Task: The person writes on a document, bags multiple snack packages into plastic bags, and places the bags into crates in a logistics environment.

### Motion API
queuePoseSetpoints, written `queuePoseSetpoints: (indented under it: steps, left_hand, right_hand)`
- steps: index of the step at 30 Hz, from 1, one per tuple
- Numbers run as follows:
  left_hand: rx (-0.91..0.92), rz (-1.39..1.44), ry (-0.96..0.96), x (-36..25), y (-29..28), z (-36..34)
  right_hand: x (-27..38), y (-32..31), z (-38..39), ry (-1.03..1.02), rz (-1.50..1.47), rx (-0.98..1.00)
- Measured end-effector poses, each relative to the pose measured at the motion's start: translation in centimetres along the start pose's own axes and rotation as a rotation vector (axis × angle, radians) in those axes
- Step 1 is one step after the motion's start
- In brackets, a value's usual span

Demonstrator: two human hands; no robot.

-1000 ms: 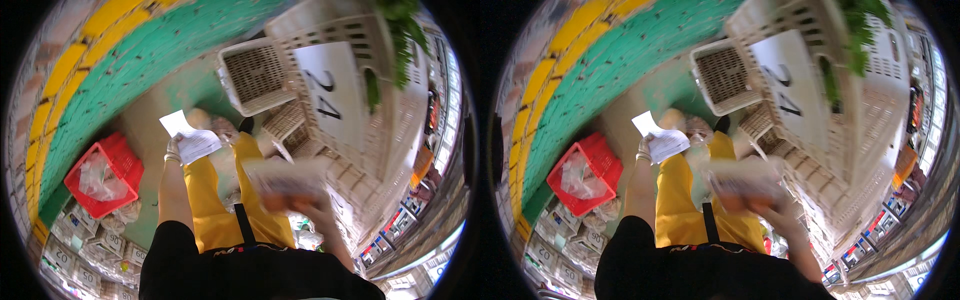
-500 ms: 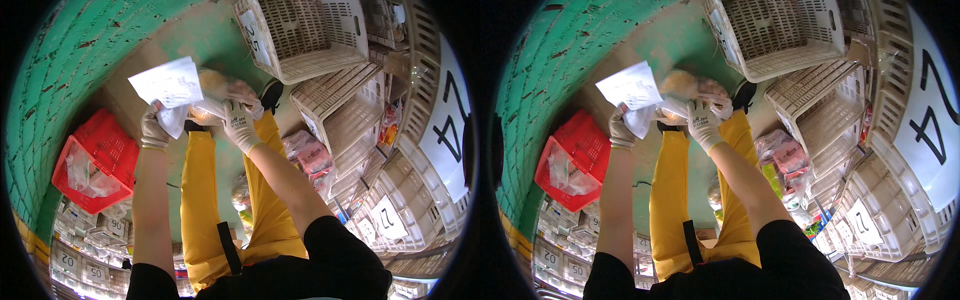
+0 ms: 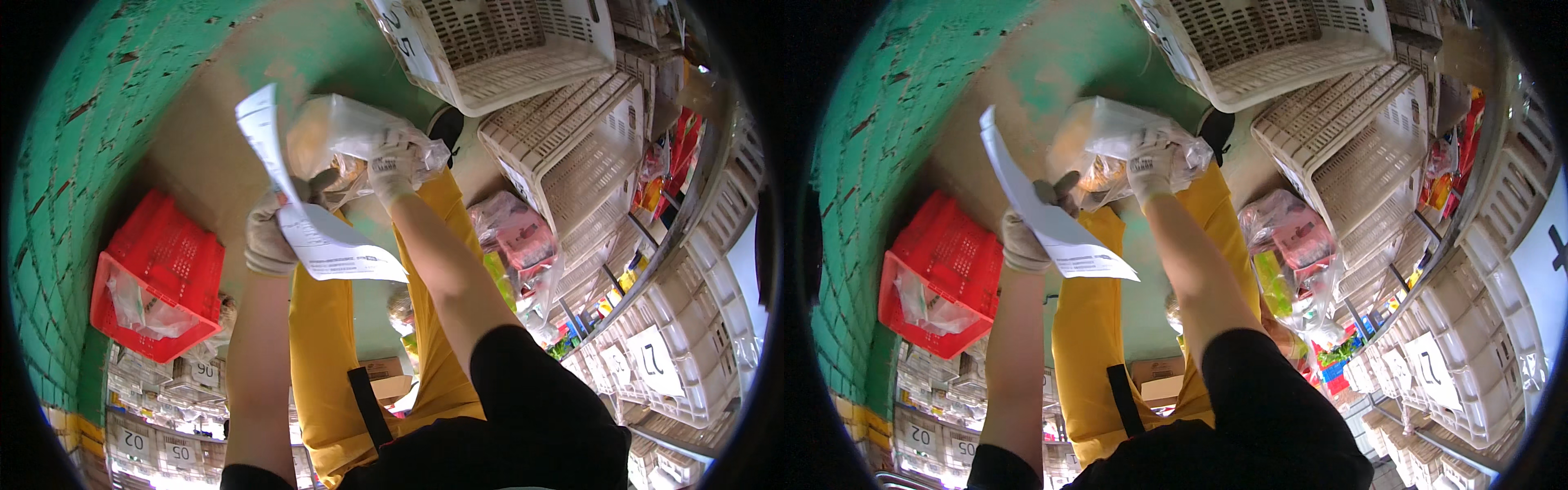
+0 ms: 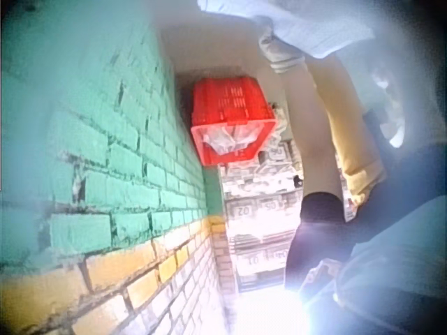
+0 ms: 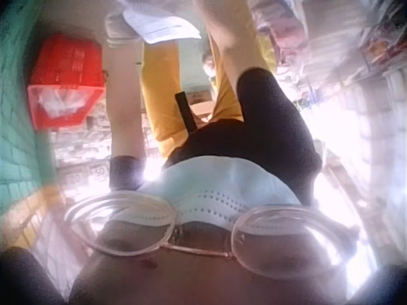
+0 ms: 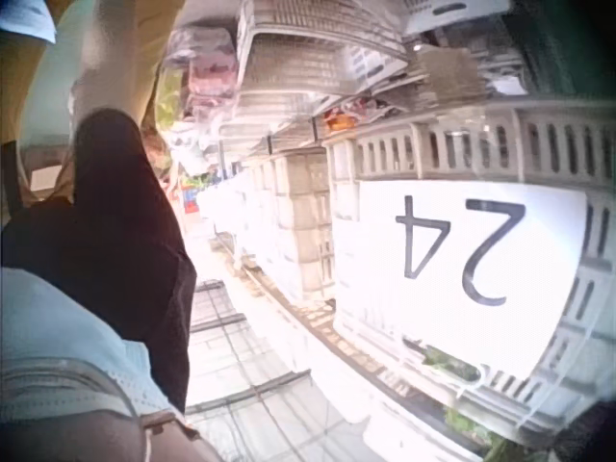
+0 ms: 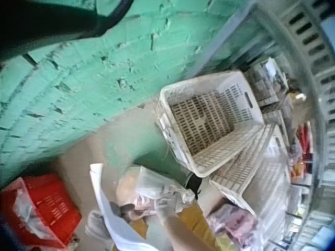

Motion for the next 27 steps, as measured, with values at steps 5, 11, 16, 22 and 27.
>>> queuePoseSetpoints:
  steps: [5,11,16,22,27]
  left_hand:
    - [0.183,-0.053,0.052,-2.5,0.9,0.3]
    - [-0.618,-0.185,-0.013,-1.8,1.7,2.0]
    - [-0.717,-0.706,0.166,-0.3,-1.1,-0.3]
    - [-0.667,-0.376,0.078,1.0,2.2,-1.1]
    - [-0.725,-0.297,0.119,0.9,2.4,-0.8]
  right_hand:
    - [-7.1,4.0,2.4,-0.016,-0.409,0.095]
    - [-8.1,-10.0,19.0,-0.477,-0.668,-0.082]
    - [-19.9,-44.6,36.0,-0.425,-0.937,-0.278]
    - [-39.1,-53.4,31.6,0.106,-0.13,-0.165]
    - [-44.0,-45.8,20.3,0.23,-0.173,0.08]
Point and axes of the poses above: each hand's wrist, its own z-axis away from the middle knuckle, its own y-axis out of the palm, x = y × z, the point moved 3 cm from there along -z, towards the middle knuckle, and after that the axes turned 15 degrees about -y, right-handed, at the moved point
